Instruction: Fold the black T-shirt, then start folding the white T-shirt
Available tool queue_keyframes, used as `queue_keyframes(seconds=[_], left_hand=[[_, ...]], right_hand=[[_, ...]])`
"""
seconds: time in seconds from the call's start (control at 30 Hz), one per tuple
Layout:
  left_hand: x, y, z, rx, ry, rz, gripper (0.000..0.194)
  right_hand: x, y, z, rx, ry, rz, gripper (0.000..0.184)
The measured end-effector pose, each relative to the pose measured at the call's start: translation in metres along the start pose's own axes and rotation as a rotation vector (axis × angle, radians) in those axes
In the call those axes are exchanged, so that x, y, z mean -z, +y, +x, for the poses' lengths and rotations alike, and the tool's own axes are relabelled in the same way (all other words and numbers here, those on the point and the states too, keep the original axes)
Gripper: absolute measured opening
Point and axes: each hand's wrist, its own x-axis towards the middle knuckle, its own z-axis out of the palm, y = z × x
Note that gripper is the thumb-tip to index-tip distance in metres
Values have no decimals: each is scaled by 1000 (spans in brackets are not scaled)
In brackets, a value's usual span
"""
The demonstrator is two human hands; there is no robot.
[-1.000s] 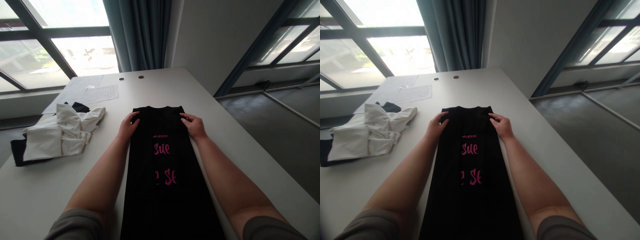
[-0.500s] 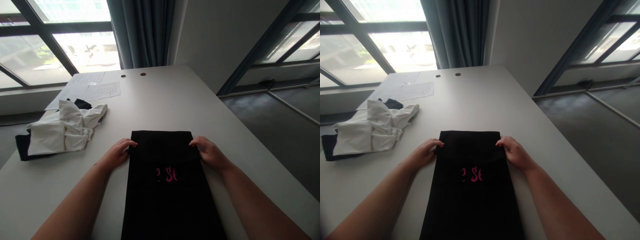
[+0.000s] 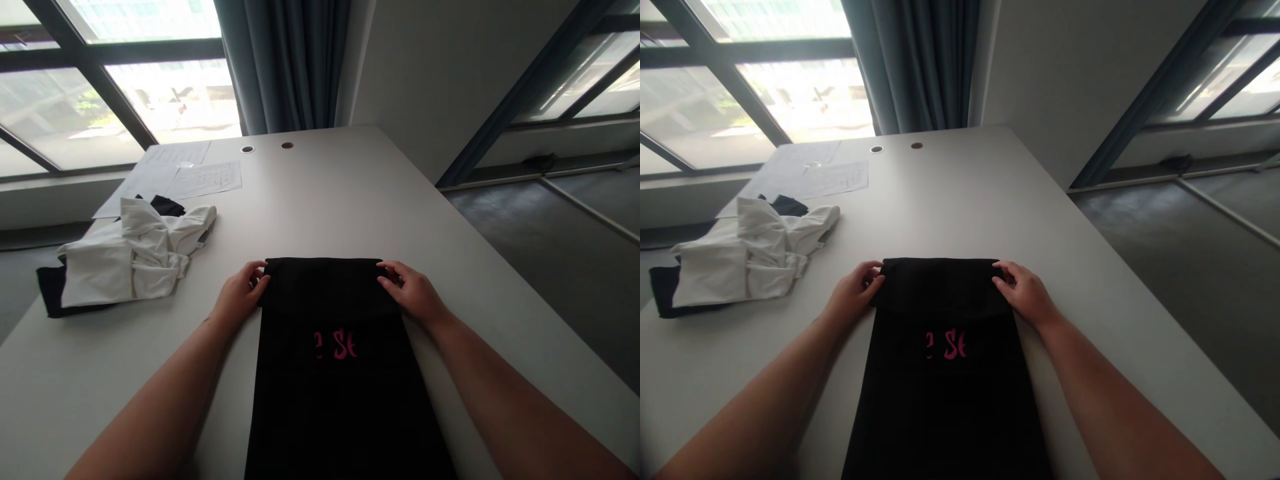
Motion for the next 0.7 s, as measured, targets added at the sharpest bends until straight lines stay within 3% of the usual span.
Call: queue_keyframes(seconds=[0.2,0.4,0.6,0.7], left_hand=[[0,8,-9,-24,-51,30,24],[3,0,-3,-77,-164,193,25],[6,24,3,-379,18,344,30],[-7,38,4,-487,-60,344,33]], right_hand=[[-5,3,2,-86,50,95,27],[-7,9,5,-23,-15,-77,24],[3,-9,3,161,156,-154,22],[2,-19,0,198,179,-158,29]])
